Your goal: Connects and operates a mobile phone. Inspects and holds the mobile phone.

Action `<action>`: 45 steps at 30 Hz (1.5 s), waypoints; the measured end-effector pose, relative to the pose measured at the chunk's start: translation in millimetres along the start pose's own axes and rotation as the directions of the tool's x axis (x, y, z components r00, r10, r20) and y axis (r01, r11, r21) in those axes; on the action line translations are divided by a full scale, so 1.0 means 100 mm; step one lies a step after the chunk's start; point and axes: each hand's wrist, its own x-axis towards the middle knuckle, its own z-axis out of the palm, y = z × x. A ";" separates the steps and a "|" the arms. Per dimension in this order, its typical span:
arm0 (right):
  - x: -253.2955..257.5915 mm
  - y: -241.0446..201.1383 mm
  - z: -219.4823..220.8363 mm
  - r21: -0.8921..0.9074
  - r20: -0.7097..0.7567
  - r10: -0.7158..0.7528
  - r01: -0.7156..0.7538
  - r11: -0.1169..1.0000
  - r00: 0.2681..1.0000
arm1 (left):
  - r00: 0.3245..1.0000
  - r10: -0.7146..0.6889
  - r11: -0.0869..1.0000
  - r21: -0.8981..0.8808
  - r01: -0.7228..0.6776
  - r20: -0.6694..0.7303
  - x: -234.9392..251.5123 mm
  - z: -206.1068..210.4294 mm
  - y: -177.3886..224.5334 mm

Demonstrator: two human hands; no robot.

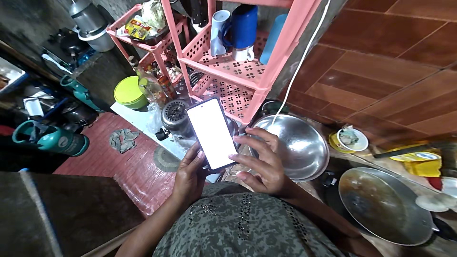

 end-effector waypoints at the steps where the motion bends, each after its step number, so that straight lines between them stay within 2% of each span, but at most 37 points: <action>1: 0.00 0.00 0.00 0.000 -0.004 -0.001 0.001 1.000 1.000 | 1.000 -0.002 1.000 0.002 0.002 0.001 0.00 0.00 0.00; 13: 0.02 -0.01 0.01 0.016 -0.020 0.002 -0.002 1.000 1.000 | 0.995 -0.100 0.991 0.092 0.099 0.010 0.00 0.02 0.01; 30: 0.03 -0.01 0.01 0.014 -0.044 0.010 -0.009 1.000 0.999 | 0.996 -0.084 0.994 0.077 0.081 0.025 0.02 0.03 0.01; 38: 0.04 0.04 -0.01 -0.079 -0.012 0.121 -0.122 0.989 0.993 | 1.000 -0.028 0.999 0.045 0.028 0.000 0.05 0.01 -0.01; 45: 0.03 0.05 0.00 -0.087 -0.037 0.129 -0.132 0.987 0.991 | 1.000 -0.013 1.000 -0.003 0.013 0.004 0.08 0.00 -0.02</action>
